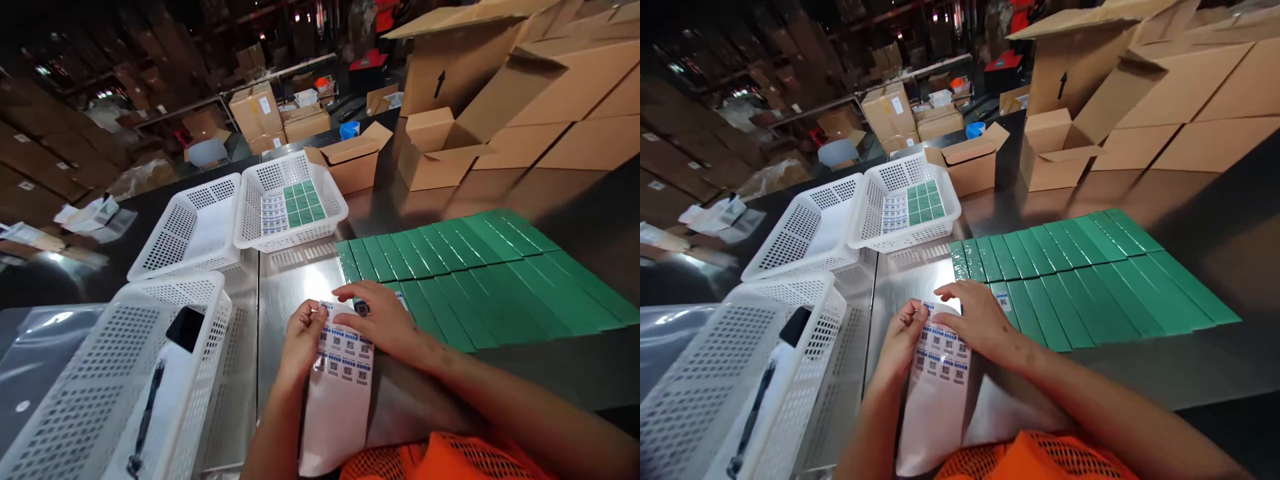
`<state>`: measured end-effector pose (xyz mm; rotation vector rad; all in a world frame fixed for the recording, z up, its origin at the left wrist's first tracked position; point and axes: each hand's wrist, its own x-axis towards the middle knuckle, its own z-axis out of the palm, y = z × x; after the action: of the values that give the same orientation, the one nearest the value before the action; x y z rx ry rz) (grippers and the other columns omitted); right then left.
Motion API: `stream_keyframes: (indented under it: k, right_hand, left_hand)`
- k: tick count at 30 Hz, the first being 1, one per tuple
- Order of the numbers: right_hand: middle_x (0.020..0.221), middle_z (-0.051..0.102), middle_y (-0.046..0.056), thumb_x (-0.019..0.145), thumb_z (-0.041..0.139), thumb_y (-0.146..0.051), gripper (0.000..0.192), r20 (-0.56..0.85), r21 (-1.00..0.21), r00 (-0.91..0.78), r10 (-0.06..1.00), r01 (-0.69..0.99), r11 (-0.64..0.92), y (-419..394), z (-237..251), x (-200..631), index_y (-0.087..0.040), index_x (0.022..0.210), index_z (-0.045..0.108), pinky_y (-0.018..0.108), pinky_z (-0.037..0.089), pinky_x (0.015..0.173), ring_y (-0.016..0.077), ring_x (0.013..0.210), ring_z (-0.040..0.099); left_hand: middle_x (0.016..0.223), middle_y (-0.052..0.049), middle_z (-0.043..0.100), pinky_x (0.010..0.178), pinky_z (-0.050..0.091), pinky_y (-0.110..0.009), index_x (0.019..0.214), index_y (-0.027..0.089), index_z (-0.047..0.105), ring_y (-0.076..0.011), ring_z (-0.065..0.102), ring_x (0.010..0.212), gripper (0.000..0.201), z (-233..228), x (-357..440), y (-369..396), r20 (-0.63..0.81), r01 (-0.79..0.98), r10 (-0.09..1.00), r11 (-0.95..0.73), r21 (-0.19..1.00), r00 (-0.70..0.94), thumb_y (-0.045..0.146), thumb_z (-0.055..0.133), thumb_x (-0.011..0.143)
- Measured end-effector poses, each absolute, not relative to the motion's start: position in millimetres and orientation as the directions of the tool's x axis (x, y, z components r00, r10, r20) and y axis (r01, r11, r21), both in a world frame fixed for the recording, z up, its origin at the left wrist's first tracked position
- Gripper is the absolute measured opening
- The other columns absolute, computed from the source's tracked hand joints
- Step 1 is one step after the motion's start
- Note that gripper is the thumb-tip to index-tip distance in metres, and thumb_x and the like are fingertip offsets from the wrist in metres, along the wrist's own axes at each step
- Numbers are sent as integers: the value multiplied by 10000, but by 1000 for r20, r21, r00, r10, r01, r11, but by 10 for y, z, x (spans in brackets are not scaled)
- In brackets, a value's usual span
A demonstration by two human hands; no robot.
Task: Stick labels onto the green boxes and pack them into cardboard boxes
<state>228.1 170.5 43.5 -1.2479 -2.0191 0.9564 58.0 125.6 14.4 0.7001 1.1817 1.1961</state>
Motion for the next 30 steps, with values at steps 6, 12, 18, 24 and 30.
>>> stream_keyframes:
  k: [6, 12, 18, 24, 30]
  right_hand:
    - [997, 737, 36, 836, 736, -196, 175, 298, -703, -351, 888, 548, 453, 1630, 316, 2074, -223, 1005, 774, 369, 476, 912, 215, 966, 642]
    - [840, 722, -23, 870, 713, -198, 127, 485, -547, -290, 825, 636, 545, 1483, 251, 2046, -259, 978, 742, 319, 434, 740, 180, 800, 620]
    - [824, 686, -19, 968, 535, -206, 109, 760, -322, -279, 587, 624, 713, 1363, 97, 1928, -231, 973, 641, 338, 308, 650, 180, 722, 545]
    - [924, 693, 3, 922, 561, -175, 96, 816, -223, -320, 481, 594, 773, 1311, 125, 2013, -217, 843, 598, 338, 354, 699, 181, 816, 552]
    - [869, 691, -2, 936, 477, -126, 168, 693, -600, -333, 640, 227, 768, 1209, 473, 2468, -218, 886, 608, 303, 472, 789, 144, 832, 616]
  left_hand:
    - [636, 18, 617, 566, 420, -207, 732, 170, 617, -117, 542, 599, 482, 175, 528, 1225, -271, -257, 954, 232, 938, -126, 593, 837, 661]
    - [674, 15, 631, 650, 493, -255, 724, 190, 615, -197, 651, 742, 472, 171, 582, 1215, -376, -410, 915, 291, 865, -144, 526, 909, 570]
    - [788, -40, 693, 685, 523, -313, 831, 173, 692, -256, 687, 794, 503, 37, 561, 1263, -475, -513, 816, 269, 815, -328, 425, 941, 474]
    - [666, 20, 601, 579, 444, -236, 696, 170, 625, -149, 585, 627, 431, 89, 595, 1236, -377, -488, 924, 302, 819, -60, 423, 935, 536]
    - [548, 63, 514, 482, 339, -189, 654, 177, 559, -79, 443, 495, 494, 217, 583, 1223, -425, -459, 903, 357, 814, -52, 484, 928, 537]
